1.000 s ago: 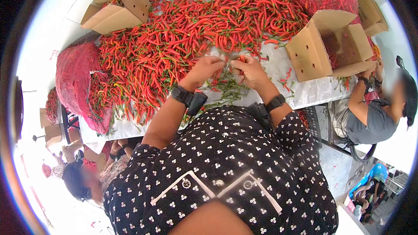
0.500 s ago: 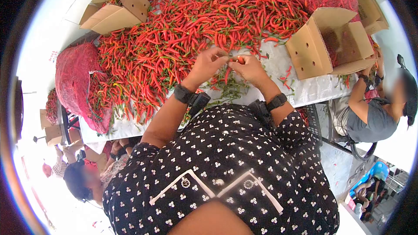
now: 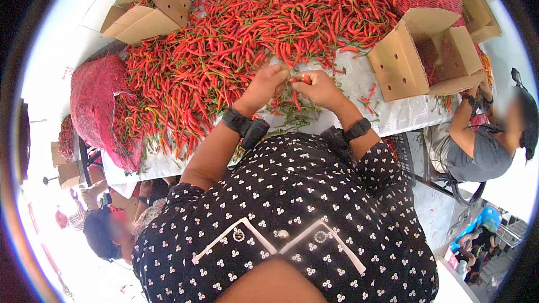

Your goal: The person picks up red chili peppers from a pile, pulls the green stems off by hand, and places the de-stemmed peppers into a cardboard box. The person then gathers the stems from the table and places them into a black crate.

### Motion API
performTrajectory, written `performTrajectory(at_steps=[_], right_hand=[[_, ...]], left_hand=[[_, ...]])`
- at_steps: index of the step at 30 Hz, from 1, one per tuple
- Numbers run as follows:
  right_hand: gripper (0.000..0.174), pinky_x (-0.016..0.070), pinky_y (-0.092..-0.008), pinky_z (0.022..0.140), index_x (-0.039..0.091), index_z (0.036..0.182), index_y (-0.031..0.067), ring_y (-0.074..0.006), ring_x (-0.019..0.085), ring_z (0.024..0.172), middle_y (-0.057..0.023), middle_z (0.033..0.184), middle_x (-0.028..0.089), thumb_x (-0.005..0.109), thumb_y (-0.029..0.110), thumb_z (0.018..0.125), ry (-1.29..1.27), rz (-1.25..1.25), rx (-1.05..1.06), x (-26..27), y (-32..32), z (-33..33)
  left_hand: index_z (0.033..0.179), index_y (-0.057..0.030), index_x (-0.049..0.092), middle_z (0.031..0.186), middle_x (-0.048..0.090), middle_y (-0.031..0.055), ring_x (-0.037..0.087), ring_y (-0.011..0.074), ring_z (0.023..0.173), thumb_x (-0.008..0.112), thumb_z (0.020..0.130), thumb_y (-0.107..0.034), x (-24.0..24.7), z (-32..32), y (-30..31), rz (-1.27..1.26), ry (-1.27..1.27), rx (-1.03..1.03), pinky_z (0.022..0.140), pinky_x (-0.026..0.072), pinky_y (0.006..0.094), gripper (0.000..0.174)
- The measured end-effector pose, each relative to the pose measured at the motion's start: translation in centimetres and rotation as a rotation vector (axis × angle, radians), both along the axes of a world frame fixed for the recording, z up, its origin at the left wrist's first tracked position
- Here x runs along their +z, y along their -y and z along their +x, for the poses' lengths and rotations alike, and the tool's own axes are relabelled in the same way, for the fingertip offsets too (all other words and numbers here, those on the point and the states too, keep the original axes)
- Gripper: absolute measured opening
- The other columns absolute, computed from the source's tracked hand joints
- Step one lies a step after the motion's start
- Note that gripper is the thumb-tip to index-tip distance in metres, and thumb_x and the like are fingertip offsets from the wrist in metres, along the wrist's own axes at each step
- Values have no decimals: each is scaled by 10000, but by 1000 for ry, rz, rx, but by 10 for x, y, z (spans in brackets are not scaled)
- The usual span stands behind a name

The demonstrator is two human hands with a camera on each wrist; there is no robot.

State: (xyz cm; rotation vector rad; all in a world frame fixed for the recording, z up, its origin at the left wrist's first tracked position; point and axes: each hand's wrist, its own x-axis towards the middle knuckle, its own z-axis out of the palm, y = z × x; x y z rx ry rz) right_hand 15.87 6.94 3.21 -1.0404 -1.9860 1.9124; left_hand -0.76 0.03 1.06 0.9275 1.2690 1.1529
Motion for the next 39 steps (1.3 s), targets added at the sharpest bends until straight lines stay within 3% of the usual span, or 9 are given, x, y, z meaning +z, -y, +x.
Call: performTrajectory(at_steps=[5, 7, 8, 10, 18, 26, 31, 33, 39], right_hand=[[192, 289, -212, 432, 601, 948, -3, -21, 371, 481, 70, 589, 446, 561, 165, 865, -173, -215, -38, -6, -2, 4], [187, 282, -216, 429, 589, 926, 4, -29, 363, 471, 65, 578, 434, 547, 178, 875, -232, -235, -107, -19, -8, 7], [187, 274, -220, 426, 577, 904, 11, -36, 355, 461, 60, 567, 423, 533, 191, 884, -292, -255, -177, -25, -11, 9], [174, 276, -217, 433, 547, 922, 17, -52, 368, 473, 44, 590, 433, 518, 185, 893, -387, -359, -123, -22, -15, 13], [151, 307, -230, 451, 502, 924, 44, -94, 435, 529, -29, 691, 509, 480, 188, 888, -671, -803, -105, -23, -19, 18], [146, 420, -230, 530, 534, 920, 26, -110, 534, 612, -30, 754, 550, 590, 107, 812, -240, -363, -191, -38, -17, 24], [194, 359, -238, 436, 605, 830, 2, -74, 503, 512, 1, 607, 548, 623, 188, 781, -44, 10, -139, -28, -8, 10], [216, 399, -295, 475, 637, 823, 4, -139, 539, 516, -49, 631, 595, 642, 205, 744, 43, 357, 3, -32, -9, 6], [239, 442, -368, 560, 661, 817, 52, -302, 562, 573, -167, 657, 588, 647, 250, 683, 181, 578, 155, -26, -9, 3]], left_hand=[[830, -39, 573, 674, 515, -4, 439, 62, 530, 527, 849, -214, -6, -10, 1, -26, 527, -18, 490, 344, 209, 182], [884, -20, 590, 787, 590, 45, 512, 106, 601, 591, 796, -231, 5, -15, 1, -152, -194, 17, 552, 413, 242, 229], [884, -20, 590, 787, 590, 45, 512, 106, 601, 591, 796, -231, 0, -15, 2, -152, -193, 18, 552, 413, 242, 229], [961, -57, 591, 899, 605, 101, 583, 212, 701, 658, 730, -228, -13, -11, 3, 318, -699, 1, 620, 465, 335, 295], [909, -68, 594, 929, 542, 142, 572, 342, 807, 625, 675, -148, -31, 1, 0, 328, -1077, -239, 693, 467, 432, 249], [814, -29, 577, 840, 547, 158, 551, 351, 811, 581, 704, -111, -38, -5, 11, 346, -1150, -177, 702, 442, 426, 137], [827, -33, 584, 774, 588, 157, 574, 347, 747, 580, 728, -120, -9, -3, 10, 374, -1049, -213, 664, 450, 428, 132], [825, -29, 585, 783, 588, 163, 574, 348, 752, 581, 728, -117, -8, -3, 9, 364, -1039, -214, 668, 449, 427, 131], [815, -21, 595, 793, 582, 181, 571, 356, 746, 580, 731, -107, -4, 0, 12, 435, -955, -228, 666, 449, 425, 120]])
